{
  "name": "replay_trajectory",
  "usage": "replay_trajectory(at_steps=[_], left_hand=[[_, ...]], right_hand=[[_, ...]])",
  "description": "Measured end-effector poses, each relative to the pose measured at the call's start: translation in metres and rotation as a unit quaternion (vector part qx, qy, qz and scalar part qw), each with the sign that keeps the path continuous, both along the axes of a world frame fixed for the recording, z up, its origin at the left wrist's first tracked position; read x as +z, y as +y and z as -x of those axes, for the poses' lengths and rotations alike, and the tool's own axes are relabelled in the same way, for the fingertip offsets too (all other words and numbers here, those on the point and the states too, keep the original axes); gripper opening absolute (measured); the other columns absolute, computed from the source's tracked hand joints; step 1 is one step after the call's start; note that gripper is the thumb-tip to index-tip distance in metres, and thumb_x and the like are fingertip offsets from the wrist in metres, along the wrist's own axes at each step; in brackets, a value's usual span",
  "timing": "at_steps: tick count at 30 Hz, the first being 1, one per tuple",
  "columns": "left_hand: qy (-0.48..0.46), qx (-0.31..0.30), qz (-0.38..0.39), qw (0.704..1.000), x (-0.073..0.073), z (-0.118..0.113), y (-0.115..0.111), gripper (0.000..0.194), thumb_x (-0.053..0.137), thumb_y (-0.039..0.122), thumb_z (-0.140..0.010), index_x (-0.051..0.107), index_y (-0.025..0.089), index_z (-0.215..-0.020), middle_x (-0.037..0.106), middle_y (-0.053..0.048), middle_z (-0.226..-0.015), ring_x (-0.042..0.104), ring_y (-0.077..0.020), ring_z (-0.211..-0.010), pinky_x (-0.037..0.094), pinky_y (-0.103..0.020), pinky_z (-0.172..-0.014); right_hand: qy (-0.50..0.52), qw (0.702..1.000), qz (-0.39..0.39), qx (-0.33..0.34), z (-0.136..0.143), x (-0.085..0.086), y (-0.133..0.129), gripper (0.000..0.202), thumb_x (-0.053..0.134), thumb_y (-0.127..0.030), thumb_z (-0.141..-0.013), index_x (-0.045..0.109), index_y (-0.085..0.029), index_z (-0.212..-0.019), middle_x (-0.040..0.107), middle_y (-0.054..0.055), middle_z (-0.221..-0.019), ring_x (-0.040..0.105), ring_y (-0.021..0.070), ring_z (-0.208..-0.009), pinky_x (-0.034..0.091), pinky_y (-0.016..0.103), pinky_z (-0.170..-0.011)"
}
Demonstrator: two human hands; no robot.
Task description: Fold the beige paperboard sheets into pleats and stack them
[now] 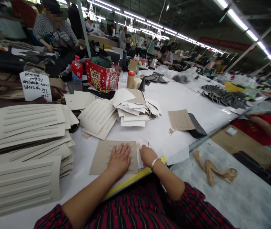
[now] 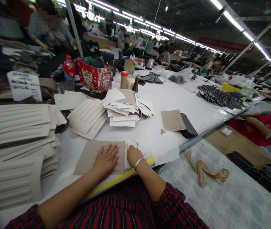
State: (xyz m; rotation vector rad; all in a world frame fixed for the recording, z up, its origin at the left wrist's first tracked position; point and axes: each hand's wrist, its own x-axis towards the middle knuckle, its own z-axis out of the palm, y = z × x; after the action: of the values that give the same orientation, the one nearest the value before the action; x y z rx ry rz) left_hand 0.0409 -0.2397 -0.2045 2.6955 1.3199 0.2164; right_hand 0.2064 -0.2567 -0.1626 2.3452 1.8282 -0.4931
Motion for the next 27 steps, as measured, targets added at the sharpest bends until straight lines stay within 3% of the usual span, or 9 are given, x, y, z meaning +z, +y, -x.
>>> replay_trajectory(at_steps=[4, 9, 13, 17, 19, 21, 24, 27], left_hand=[[-0.001, 0.003, -0.004, 1.000, 0.000, -0.001, 0.000, 0.046, 0.025, 0.036, -0.088, 0.037, 0.022, -0.130, 0.033, -0.001, -0.140, 0.023, -0.0225, -0.129, 0.009, -0.048, -0.104], [0.001, 0.006, -0.010, 1.000, 0.000, -0.001, -0.001, 0.045, 0.025, 0.036, -0.088, 0.039, 0.022, -0.129, 0.034, 0.000, -0.139, 0.023, -0.0216, -0.129, 0.010, -0.047, -0.105], [0.002, 0.009, -0.010, 1.000, 0.001, 0.000, -0.001, 0.045, 0.026, 0.034, -0.088, 0.038, 0.022, -0.129, 0.033, 0.001, -0.139, 0.022, -0.0213, -0.129, 0.009, -0.047, -0.105], [0.006, 0.023, 0.010, 1.000, 0.002, -0.009, 0.001, 0.046, 0.027, 0.037, -0.087, 0.040, 0.021, -0.128, 0.035, -0.002, -0.138, 0.024, -0.0245, -0.128, 0.010, -0.051, -0.104], [0.006, 0.041, 0.023, 0.999, 0.003, -0.020, 0.000, 0.052, 0.029, 0.044, -0.086, 0.040, 0.017, -0.129, 0.036, -0.007, -0.137, 0.024, -0.0288, -0.128, 0.010, -0.054, -0.102], [0.006, 0.036, 0.033, 0.999, 0.003, -0.029, -0.003, 0.061, 0.032, 0.052, -0.083, 0.037, 0.015, -0.130, 0.035, -0.010, -0.138, 0.021, -0.0328, -0.128, 0.010, -0.057, -0.101], [0.009, -0.047, 0.040, 0.998, 0.003, -0.026, -0.011, 0.063, 0.033, 0.054, -0.082, 0.034, 0.016, -0.132, 0.031, -0.011, -0.140, 0.018, -0.0322, -0.130, 0.006, -0.056, -0.102], [0.011, -0.202, 0.051, 0.978, 0.009, 0.002, -0.018, 0.059, 0.029, 0.051, -0.085, 0.026, 0.020, -0.136, 0.027, -0.007, -0.142, 0.019, -0.0265, -0.131, 0.002, -0.053, -0.104]], right_hand=[[0.025, 1.000, -0.014, -0.003, 0.008, 0.003, -0.002, 0.031, 0.022, -0.029, -0.091, 0.046, -0.012, -0.102, 0.064, 0.013, -0.078, 0.063, 0.0225, -0.078, 0.043, 0.031, -0.064], [0.020, 1.000, 0.017, -0.010, 0.023, 0.000, -0.009, 0.025, 0.031, -0.026, -0.089, 0.048, -0.011, -0.098, 0.064, 0.017, -0.083, 0.063, 0.0259, -0.079, 0.044, 0.033, -0.063], [0.033, 0.999, 0.035, 0.008, 0.037, 0.000, -0.058, 0.024, 0.028, -0.022, -0.088, 0.048, -0.012, -0.097, 0.065, 0.015, -0.078, 0.064, 0.0271, -0.074, 0.042, 0.033, -0.058], [0.080, 0.994, 0.075, 0.020, 0.040, 0.011, -0.115, 0.025, 0.027, -0.023, -0.088, 0.049, -0.014, -0.094, 0.065, 0.012, -0.073, 0.063, 0.0269, -0.066, 0.040, 0.032, -0.053], [0.117, 0.992, 0.055, 0.002, 0.030, 0.019, -0.129, 0.028, 0.025, -0.028, -0.090, 0.050, -0.016, -0.093, 0.065, 0.009, -0.072, 0.063, 0.0245, -0.065, 0.040, 0.030, -0.054], [0.160, 0.987, -0.016, -0.029, 0.013, 0.025, -0.129, 0.033, 0.021, -0.034, -0.091, 0.050, -0.018, -0.094, 0.065, 0.008, -0.077, 0.063, 0.0212, -0.071, 0.041, 0.029, -0.059], [0.211, 0.968, -0.120, -0.067, -0.019, 0.024, -0.112, 0.040, 0.015, -0.037, -0.092, 0.051, -0.020, -0.092, 0.063, 0.007, -0.085, 0.060, 0.0175, -0.080, 0.042, 0.028, -0.068], [0.221, 0.966, -0.127, -0.046, -0.041, 0.012, -0.087, 0.039, 0.019, -0.038, -0.091, 0.053, -0.019, -0.089, 0.063, 0.005, -0.079, 0.059, 0.0174, -0.075, 0.042, 0.029, -0.068]])
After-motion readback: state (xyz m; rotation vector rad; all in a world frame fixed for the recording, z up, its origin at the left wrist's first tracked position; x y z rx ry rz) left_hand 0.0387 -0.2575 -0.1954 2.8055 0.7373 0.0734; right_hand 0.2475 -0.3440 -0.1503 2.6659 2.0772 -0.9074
